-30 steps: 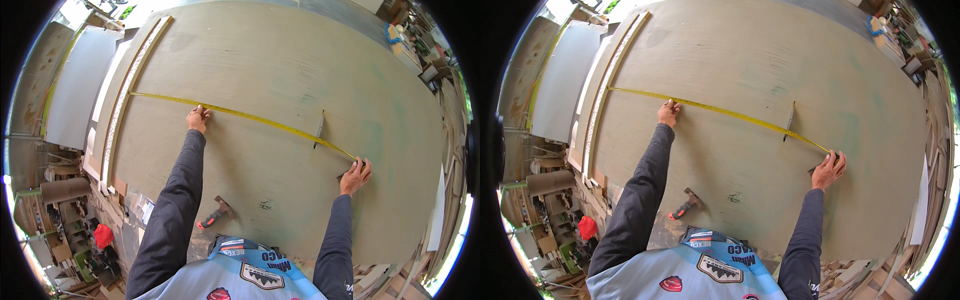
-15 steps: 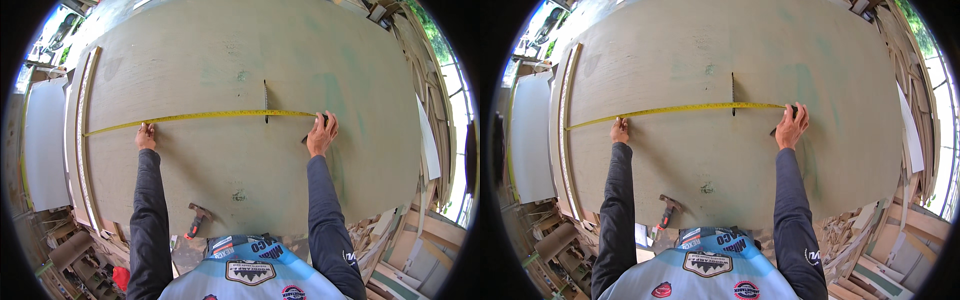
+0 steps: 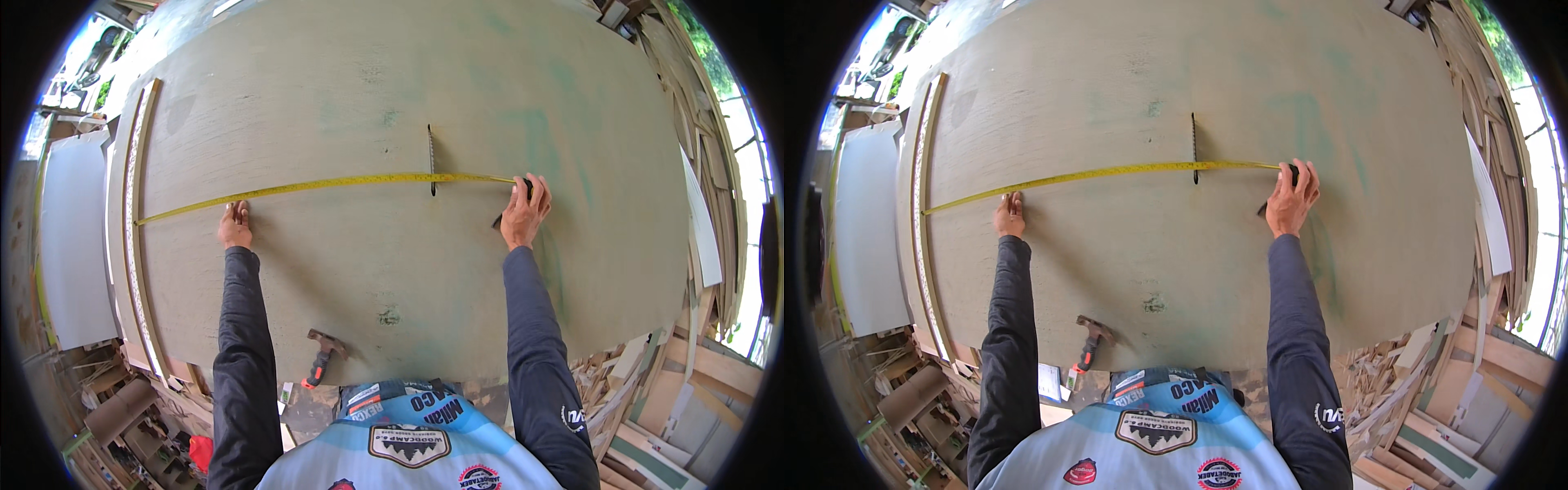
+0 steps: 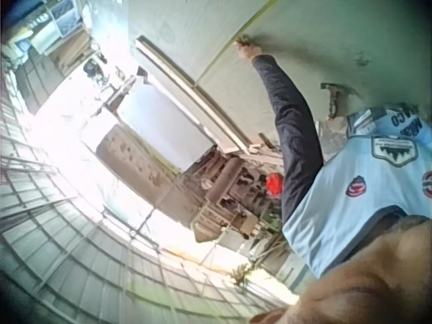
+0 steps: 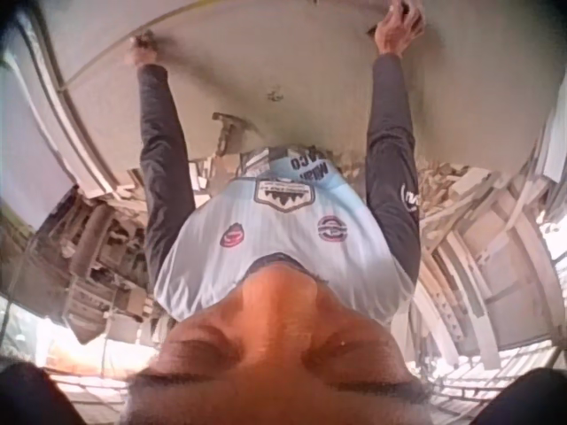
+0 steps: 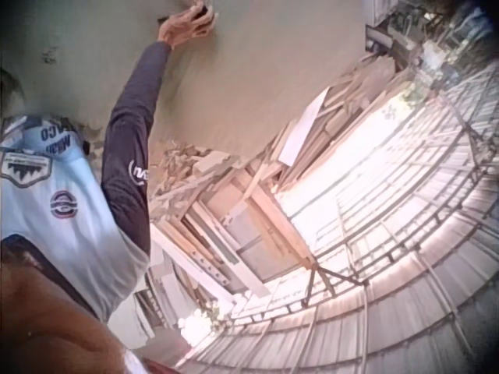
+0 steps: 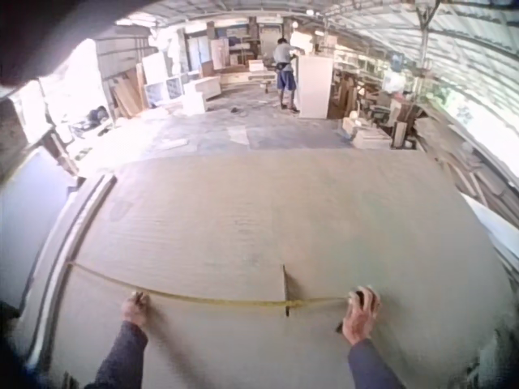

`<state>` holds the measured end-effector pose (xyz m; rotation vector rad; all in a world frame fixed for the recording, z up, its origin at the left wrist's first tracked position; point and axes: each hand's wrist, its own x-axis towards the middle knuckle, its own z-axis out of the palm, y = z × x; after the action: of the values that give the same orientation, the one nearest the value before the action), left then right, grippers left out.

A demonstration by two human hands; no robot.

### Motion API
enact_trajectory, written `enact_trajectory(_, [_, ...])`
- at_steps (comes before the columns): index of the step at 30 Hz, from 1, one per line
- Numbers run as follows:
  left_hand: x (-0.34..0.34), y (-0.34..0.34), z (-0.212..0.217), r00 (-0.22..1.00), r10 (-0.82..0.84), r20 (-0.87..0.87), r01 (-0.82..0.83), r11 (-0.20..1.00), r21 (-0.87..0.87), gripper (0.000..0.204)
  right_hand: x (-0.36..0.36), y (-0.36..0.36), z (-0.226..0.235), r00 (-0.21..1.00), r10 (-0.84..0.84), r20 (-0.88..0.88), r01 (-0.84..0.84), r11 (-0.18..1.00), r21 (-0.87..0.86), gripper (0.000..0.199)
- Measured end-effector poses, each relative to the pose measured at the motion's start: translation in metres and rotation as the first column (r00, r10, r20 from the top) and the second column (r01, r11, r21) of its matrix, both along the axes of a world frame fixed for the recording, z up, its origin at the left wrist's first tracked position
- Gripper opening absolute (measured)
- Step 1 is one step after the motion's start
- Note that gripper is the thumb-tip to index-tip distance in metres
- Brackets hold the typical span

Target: The person picks up and organizes several green wood panels by hand, then uses a hammer to drive nails into a wooden support beam attached to a larger board and uses a measuring tape to check dimensions.

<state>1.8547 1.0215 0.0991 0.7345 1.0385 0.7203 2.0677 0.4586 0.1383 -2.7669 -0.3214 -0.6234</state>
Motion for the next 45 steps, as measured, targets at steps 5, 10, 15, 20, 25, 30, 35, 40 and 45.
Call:
enact_trajectory(5, [-0.035,-0.015,0.024,0.967,0.151,-0.206,-0.114,0.977,0.181,0.023,0.000,0.004,0.001,0.996,0.077,0.052,-0.076,0.997,-0.016,0.021])
enact_trajectory(10, [-0.130,0.033,0.027,0.850,0.375,-0.370,-0.206,0.883,0.423,0.019,-0.003,-0.002,0.001,0.987,0.089,0.134,-0.082,0.995,-0.058,0.018])
enact_trajectory(15, [-0.308,0.133,0.010,0.324,0.683,-0.655,0.096,0.665,0.741,0.028,0.001,0.004,-0.012,0.983,0.131,0.130,-0.124,0.990,-0.061,0.018])
enact_trajectory(20, [-0.370,0.192,0.040,-0.135,0.680,-0.721,0.347,0.714,0.608,0.046,0.008,-0.012,-0.016,0.977,0.111,0.181,-0.100,0.992,-0.071,0.019])
enact_trajectory(25, [-0.411,0.246,0.036,-0.204,0.603,-0.771,0.347,0.781,0.519,0.046,0.015,-0.009,-0.027,0.980,0.031,0.198,-0.016,0.997,-0.077,0.020])
enact_trajectory(30, [-0.432,0.262,0.004,-0.115,0.747,-0.654,0.439,0.629,0.641,0.042,0.019,-0.012,-0.033,0.975,-0.001,0.221,0.022,0.995,-0.095,0.020])
enact_trajectory(35, [-0.436,0.271,0.001,-0.056,0.739,-0.671,0.482,0.609,0.630,0.038,0.022,-0.013,-0.037,0.975,-0.018,0.221,0.049,0.989,-0.137,0.020])
enact_trajectory(40, [-0.440,0.279,0.005,-0.109,0.701,-0.705,0.464,0.663,0.587,0.036,0.017,0.008,-0.038,0.975,-0.014,0.221,0.046,0.989,-0.140,0.020])
enact_trajectory(45, [-0.451,0.287,0.004,-0.128,0.712,-0.691,0.487,0.652,0.581,0.037,0.012,0.019,-0.037,0.973,0.014,0.229,0.017,0.991,-0.130,0.020])
